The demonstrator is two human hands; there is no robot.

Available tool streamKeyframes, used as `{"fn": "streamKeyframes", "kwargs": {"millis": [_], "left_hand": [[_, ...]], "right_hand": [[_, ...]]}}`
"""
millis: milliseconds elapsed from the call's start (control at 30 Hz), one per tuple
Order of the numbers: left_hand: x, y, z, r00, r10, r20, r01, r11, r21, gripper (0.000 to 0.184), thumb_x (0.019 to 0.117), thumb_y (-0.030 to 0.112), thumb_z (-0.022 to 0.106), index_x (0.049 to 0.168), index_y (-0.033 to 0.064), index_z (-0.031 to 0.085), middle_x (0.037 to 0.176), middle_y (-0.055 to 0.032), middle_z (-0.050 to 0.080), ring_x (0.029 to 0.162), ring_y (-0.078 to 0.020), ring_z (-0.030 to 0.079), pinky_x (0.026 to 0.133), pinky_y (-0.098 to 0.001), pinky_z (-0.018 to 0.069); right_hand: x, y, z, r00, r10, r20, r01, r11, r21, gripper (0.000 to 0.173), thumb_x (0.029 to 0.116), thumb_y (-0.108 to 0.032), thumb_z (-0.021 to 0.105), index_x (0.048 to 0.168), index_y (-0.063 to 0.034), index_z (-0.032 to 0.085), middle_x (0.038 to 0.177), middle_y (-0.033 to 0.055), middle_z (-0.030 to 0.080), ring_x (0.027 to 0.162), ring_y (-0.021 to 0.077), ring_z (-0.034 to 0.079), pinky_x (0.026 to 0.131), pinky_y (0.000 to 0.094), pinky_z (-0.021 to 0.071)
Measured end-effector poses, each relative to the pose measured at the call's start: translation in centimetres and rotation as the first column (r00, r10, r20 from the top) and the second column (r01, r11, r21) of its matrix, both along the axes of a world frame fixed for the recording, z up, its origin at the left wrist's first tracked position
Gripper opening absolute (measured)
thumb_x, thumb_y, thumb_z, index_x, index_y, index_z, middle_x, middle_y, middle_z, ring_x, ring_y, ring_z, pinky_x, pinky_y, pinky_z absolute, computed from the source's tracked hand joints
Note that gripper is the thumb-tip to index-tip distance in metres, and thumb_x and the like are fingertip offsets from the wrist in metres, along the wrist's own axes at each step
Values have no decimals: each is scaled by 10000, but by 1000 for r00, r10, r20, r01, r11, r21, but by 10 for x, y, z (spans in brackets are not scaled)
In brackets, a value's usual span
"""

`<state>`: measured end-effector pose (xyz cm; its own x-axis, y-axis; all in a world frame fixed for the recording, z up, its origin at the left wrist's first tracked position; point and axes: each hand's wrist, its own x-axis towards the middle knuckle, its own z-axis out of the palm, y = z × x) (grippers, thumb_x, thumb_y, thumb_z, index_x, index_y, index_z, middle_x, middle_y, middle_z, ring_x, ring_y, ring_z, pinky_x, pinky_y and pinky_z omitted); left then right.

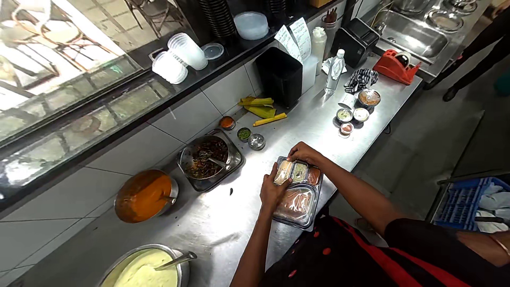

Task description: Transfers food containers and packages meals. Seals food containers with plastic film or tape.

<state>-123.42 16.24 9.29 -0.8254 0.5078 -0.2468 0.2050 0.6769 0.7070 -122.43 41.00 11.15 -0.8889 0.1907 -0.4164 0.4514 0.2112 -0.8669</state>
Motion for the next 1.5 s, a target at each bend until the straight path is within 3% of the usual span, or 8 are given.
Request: {"fn": "streamKeyframes", "kwargs": {"millis": [267,533,667,833,933,1033,1367,1500], "left_hand": [[-4,-2,-12,999,-31,-40,31,999,-13,951,802,663,767,1577,562,224,1223,-166,622,974,-412,646,697,-687,531],[-5,-6,-18,990,-119,-82,123,991,45,1046,790,594,814,1621,466,191,1289,-170,569,921,-388,654,663,-664,549],[0,-8,-20,996,-66,-66,72,993,93,1134,742,540,872,1641,376,200,1334,-180,563,983,-414,646,726,-683,542],[-8,1,-17,997,-76,-26,78,989,126,987,754,572,849,1579,310,374,1362,-114,584,1109,-340,644,839,-665,548],[-11,2,-7,989,-22,144,-23,952,305,469,989,462,651,1378,210,578,1171,-115,691,969,-277,682,801,-545,575],[-35,32,9,923,1,386,-154,917,367,293,1066,248,560,1197,2,651,996,-148,686,846,-214,655,781,-424,562],[-52,41,29,680,52,732,-392,869,302,229,990,190,644,1147,24,670,911,-106,706,742,-172,675,682,-368,583],[-50,46,19,760,102,642,-371,879,299,266,981,261,690,1060,7,704,896,-118,714,741,-184,673,698,-395,581]], "right_hand": [[-14,7,-6,997,70,44,-73,996,58,397,835,-332,842,698,-35,616,633,50,569,563,140,516,567,378,452],[-33,-15,1,941,37,336,-166,916,364,705,692,-743,778,847,-58,712,885,139,703,874,315,681,723,604,532],[-20,-2,1,975,83,206,-120,977,174,474,849,-466,811,814,-16,663,772,103,633,703,215,591,667,471,498],[-29,-11,10,968,36,249,-40,999,12,203,868,-198,788,959,-32,716,840,81,676,733,160,615,708,395,522],[-32,-12,11,954,-5,299,13,1000,-25,201,852,-198,780,952,-39,710,834,78,677,727,168,629,694,400,534],[-27,-11,17,958,35,284,5,990,-138,165,876,-187,753,953,-49,705,797,59,666,678,140,617,650,362,526],[-41,6,29,909,269,319,-249,963,-102,123,920,-181,707,974,-70,695,670,5,571,519,85,471,497,283,402],[-34,16,19,899,308,313,-298,951,-78,123,944,-166,691,971,-46,694,646,18,556,485,90,445,471,277,380]]}}
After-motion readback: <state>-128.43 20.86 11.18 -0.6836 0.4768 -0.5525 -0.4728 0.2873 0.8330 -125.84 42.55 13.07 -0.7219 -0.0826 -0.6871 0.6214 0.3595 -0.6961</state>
